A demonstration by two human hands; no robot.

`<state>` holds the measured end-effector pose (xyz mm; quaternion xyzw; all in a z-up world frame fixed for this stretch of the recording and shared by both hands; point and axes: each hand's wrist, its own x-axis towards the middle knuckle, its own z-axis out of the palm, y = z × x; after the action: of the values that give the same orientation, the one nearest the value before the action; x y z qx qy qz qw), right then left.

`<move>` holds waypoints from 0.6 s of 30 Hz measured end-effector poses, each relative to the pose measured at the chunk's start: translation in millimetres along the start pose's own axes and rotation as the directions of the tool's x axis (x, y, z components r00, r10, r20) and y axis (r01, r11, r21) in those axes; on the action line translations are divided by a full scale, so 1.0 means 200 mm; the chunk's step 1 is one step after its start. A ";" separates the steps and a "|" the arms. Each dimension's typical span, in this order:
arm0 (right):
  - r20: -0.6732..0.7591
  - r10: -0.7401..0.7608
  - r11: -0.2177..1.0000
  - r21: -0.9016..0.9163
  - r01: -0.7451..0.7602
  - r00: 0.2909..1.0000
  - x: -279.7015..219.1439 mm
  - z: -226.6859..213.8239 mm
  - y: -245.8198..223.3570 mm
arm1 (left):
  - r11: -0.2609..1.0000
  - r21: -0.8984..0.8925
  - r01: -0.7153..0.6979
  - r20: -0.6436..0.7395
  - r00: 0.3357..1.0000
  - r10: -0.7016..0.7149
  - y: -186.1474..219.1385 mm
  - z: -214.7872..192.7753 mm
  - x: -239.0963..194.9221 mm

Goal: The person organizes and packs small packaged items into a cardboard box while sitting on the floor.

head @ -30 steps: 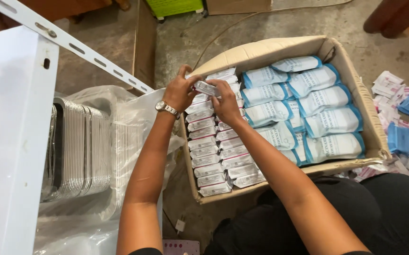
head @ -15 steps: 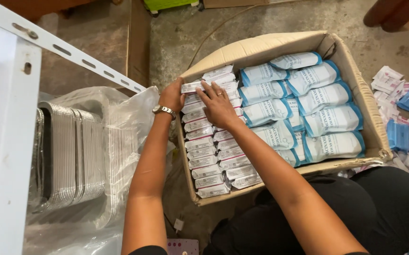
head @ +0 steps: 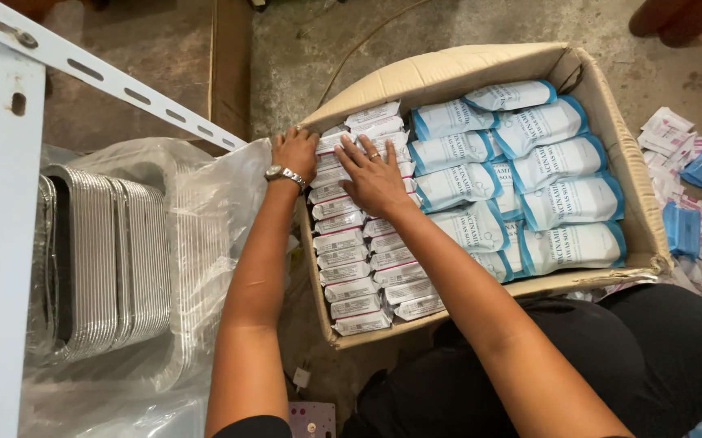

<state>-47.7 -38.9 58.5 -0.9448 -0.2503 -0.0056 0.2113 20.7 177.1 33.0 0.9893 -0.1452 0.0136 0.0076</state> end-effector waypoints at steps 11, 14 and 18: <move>-0.035 -0.034 0.999 0.014 0.034 0.999 -0.03 0.04 -0.02 | 0.973 0.231 -0.012 0.262 0.964 -0.050 -0.04 0.11 0.17; 0.025 -0.014 0.999 -0.035 0.015 1.000 -0.01 0.01 -0.06 | 0.957 0.289 0.001 0.253 0.964 -0.077 -0.08 0.25 0.19; 0.091 0.036 0.995 -0.092 -0.028 0.995 0.01 -0.03 -0.09 | 0.951 0.308 0.012 0.176 0.982 -0.069 -0.01 0.21 0.12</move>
<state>-54.2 -27.7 71.5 -0.9566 -0.2442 0.0300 0.1564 45.8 171.0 -8.6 0.9783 -0.1212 -0.0561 -0.1586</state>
